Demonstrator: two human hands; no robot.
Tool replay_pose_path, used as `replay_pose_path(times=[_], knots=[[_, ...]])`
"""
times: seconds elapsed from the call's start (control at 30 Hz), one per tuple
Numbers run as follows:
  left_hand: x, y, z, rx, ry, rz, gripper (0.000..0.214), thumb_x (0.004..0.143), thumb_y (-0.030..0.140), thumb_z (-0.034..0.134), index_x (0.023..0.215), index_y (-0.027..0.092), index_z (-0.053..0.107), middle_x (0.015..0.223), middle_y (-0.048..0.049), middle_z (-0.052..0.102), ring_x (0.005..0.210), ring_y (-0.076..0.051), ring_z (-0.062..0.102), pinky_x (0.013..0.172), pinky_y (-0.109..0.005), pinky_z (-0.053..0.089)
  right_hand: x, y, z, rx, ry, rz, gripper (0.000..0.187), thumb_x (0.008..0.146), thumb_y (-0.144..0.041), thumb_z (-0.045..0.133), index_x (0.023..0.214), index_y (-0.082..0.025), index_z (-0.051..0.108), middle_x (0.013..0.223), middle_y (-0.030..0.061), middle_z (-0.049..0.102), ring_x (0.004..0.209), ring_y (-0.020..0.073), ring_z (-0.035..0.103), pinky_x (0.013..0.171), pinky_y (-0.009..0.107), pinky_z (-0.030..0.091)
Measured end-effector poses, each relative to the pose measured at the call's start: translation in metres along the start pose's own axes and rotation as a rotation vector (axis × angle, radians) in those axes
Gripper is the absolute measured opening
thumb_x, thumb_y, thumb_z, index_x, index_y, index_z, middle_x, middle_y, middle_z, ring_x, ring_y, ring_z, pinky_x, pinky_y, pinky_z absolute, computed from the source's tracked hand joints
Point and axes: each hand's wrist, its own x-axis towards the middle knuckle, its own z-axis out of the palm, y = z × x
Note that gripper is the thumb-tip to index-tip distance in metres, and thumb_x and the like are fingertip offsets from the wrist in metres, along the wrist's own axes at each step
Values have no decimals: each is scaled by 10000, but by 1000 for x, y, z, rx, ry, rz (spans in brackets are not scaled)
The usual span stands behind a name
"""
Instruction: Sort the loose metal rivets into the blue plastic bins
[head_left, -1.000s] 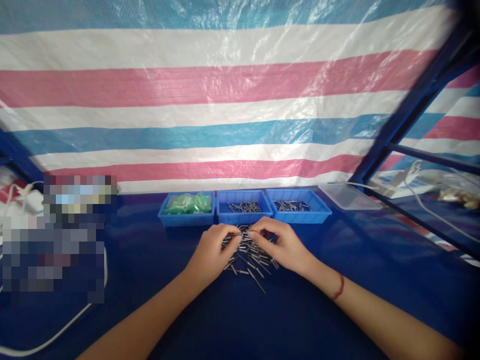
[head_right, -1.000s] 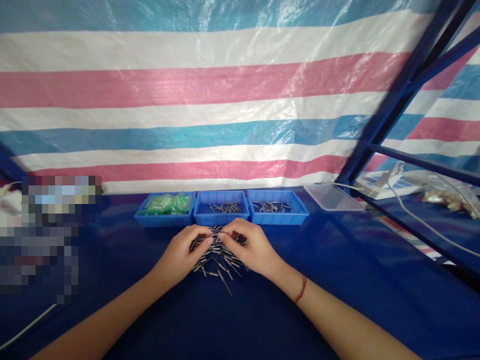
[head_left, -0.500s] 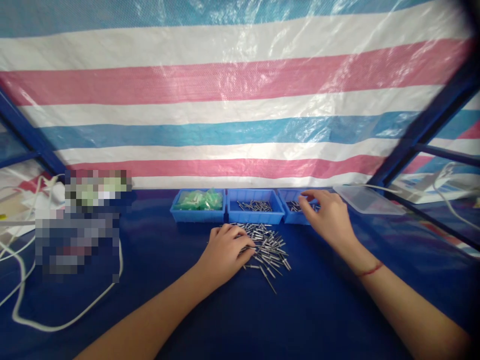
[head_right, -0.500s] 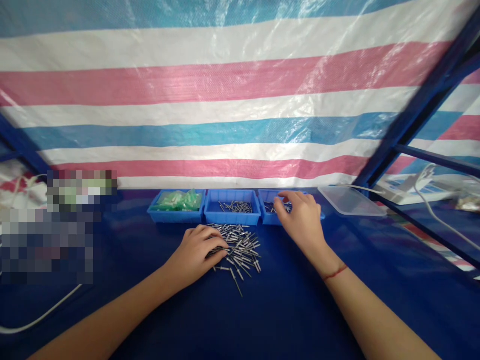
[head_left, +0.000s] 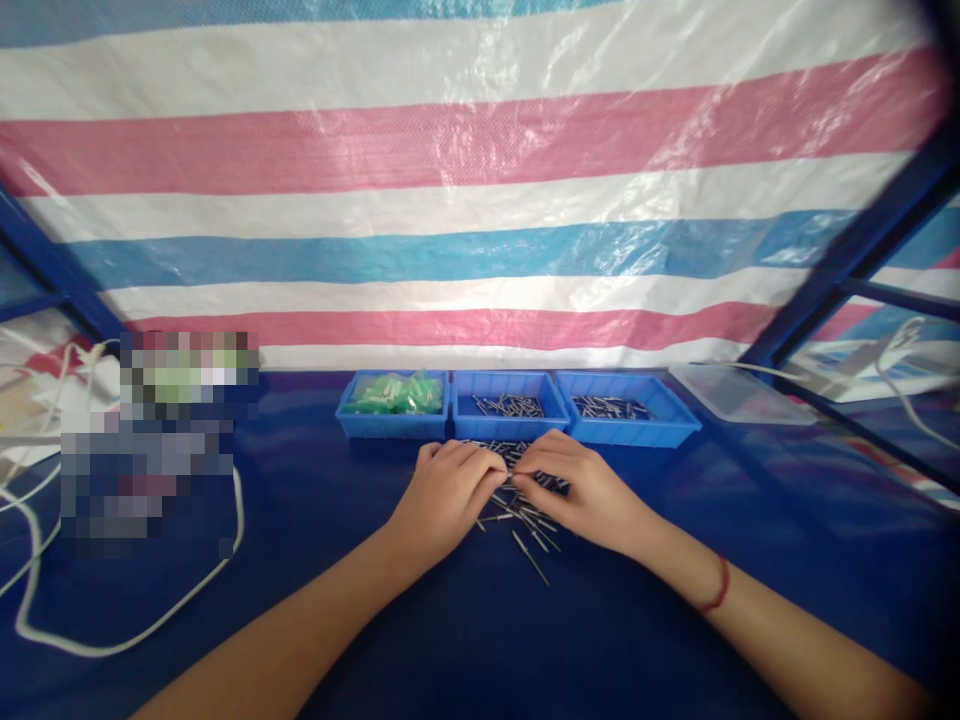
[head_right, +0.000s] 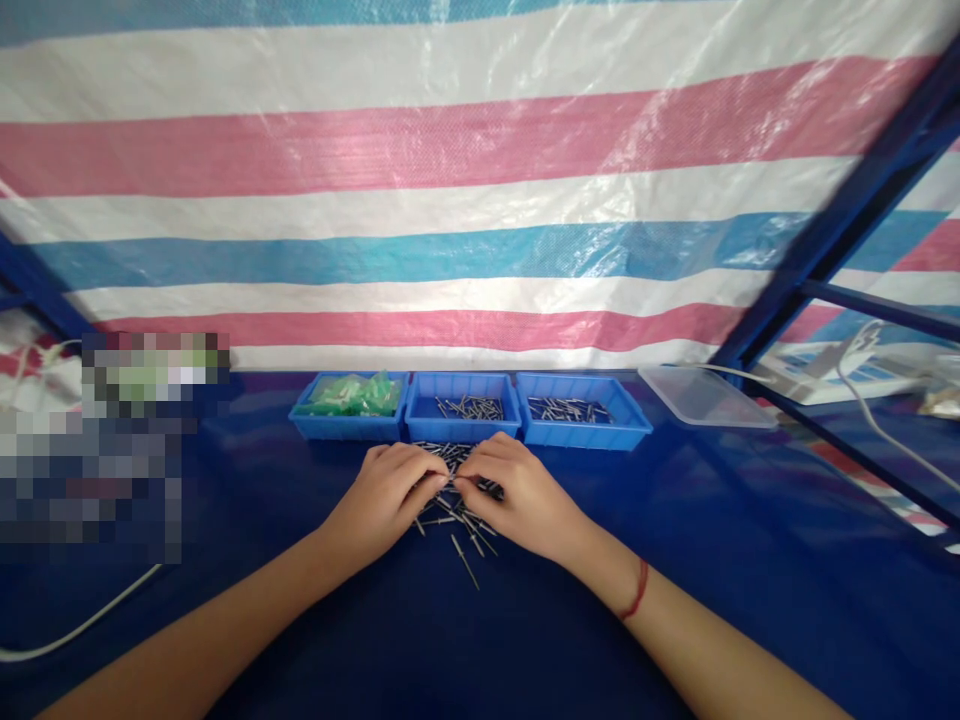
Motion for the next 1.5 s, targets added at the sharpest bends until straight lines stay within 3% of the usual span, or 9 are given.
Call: replay_pose_path(times=[0.27,0.5,0.63,0.87,1.13,1.3,1.5], knots=[[4,-1,2,-194,96,-61,114,903,291,536,928,221,623,903,10,688,869,-164,615,826,-300,391,-1,-4,2,246,91,118,138,887,-287,548,830,-210,649,782,35,660,754,166,593,708,315,474],[6,-1,0,-410,130,-144,118,866,277,576,900,201,660,856,8,685,799,-141,623,754,-236,437,-1,-4,3,327,196,281,142,876,-271,549,808,-186,640,755,18,621,656,128,545,609,260,439],[5,0,2,-541,198,-216,139,854,289,585,901,188,668,858,-2,681,801,-142,613,755,-234,450,-1,-5,3,295,138,243,102,859,-207,550,795,-186,627,757,16,619,682,130,550,642,261,434],[4,-2,11,-735,186,-276,193,837,332,606,945,181,661,892,-26,685,823,-157,619,748,-248,469,0,-10,3,276,48,130,118,877,-188,534,820,-188,637,787,31,633,760,147,565,741,298,440],[3,1,7,-684,154,-227,167,867,316,571,952,200,656,902,-11,684,837,-149,621,760,-241,461,-1,-8,6,324,67,161,127,881,-219,550,833,-193,665,818,40,641,789,153,580,749,303,457],[7,1,1,-497,176,-160,134,887,269,537,922,190,639,911,-13,669,848,-146,605,788,-251,443,-3,-3,8,324,160,221,64,839,-226,609,839,-195,664,816,34,640,764,150,593,710,292,465],[5,-4,1,-204,124,-36,129,909,258,500,937,202,612,958,-26,650,925,-181,582,840,-316,418,-1,-2,4,279,232,201,151,868,-295,574,775,-196,639,782,30,639,733,151,578,681,293,461]])
